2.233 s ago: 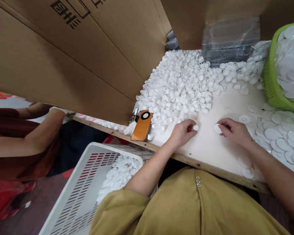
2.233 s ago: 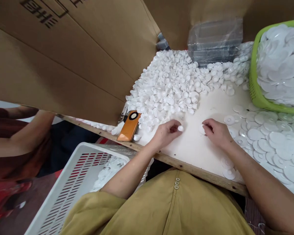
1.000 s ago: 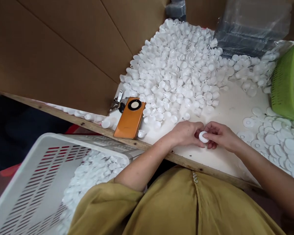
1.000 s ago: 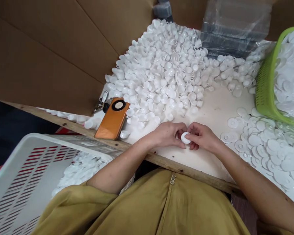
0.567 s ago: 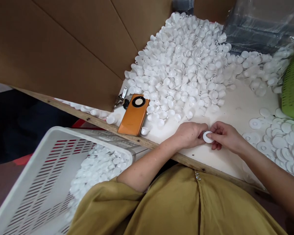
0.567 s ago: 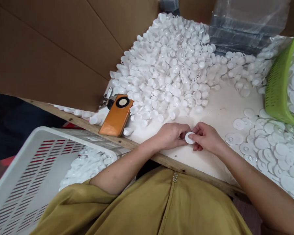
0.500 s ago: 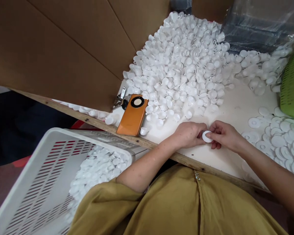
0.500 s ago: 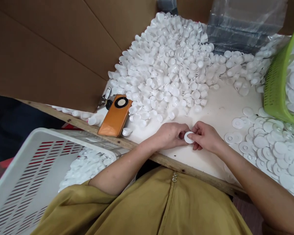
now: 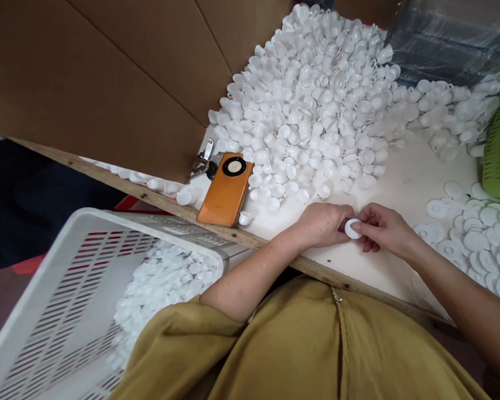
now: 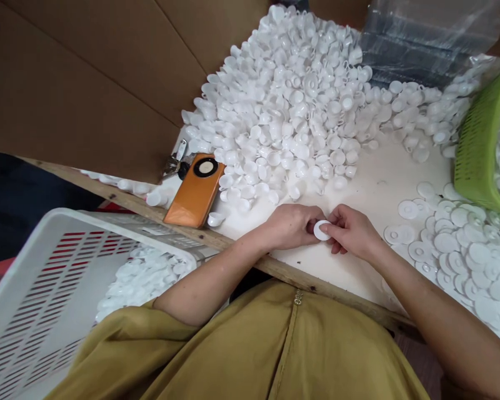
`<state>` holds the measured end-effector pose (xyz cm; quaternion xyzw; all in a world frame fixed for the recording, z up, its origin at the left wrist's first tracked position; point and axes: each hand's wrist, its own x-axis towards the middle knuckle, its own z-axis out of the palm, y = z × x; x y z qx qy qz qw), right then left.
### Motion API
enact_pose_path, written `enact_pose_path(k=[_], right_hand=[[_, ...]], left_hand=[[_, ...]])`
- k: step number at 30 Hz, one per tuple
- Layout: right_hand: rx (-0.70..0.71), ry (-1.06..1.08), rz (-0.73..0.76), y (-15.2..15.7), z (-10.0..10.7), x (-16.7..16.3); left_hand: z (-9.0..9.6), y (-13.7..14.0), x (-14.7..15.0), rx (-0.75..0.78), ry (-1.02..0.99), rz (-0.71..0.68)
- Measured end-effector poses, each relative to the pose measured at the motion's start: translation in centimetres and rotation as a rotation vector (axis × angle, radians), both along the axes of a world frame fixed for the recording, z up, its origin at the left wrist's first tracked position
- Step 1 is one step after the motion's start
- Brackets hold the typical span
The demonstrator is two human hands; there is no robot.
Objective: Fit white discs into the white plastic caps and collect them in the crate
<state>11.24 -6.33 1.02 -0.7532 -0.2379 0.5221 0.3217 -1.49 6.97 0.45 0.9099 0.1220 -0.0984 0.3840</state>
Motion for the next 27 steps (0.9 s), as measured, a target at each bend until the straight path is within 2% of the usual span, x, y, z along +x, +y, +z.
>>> enact_pose_path(k=[3, 7, 13, 18, 20, 22, 23, 24, 25, 27], right_hand=[[-0.053, 0.04, 0.032, 0.5, 0.5, 0.2], [-0.105, 0.076, 0.051, 1.0, 0.8, 0.6], [-0.047, 0.107, 0.05, 0.9, 0.0, 0.8], [0.039, -0.029, 0.09, 0.1, 0.8, -0.4], [0.098, -0.112, 0.098, -1.0, 1.4, 0.1], [0.133, -0.279, 0.037, -2.8, 1.6, 1.7], [0.143, -0.416, -0.009, -3.9, 1.6, 2.9], [0.142, -0.651, -0.039, -5.1, 1.4, 4.3], [0.122, -0.888, -0.03, -6.2, 1.0, 5.7], [0.092, -1.176, 0.059, -8.2, -0.1, 8.1]], left_hand=[[0.4, 0.4, 0.1, -0.076, 0.028, -0.003], [0.9, 0.6, 0.9, 0.012, 0.131, -0.02], [1.3, 0.1, 1.5, 0.116, 0.187, -0.059], [1.5, -0.9, 0.9, 0.011, 0.081, 0.009], [2.5, -0.5, -1.6, -0.064, 0.028, 0.068], [4.1, 0.8, -6.3, -0.093, 0.036, 0.144], [4.9, 1.8, -9.5, -0.08, 0.072, 0.186], [5.6, 3.0, -13.1, -0.047, 0.146, 0.228], [6.2, 4.2, -16.8, 0.001, 0.242, 0.287], [6.8, 6.2, -24.1, 0.129, 0.449, 0.422]])
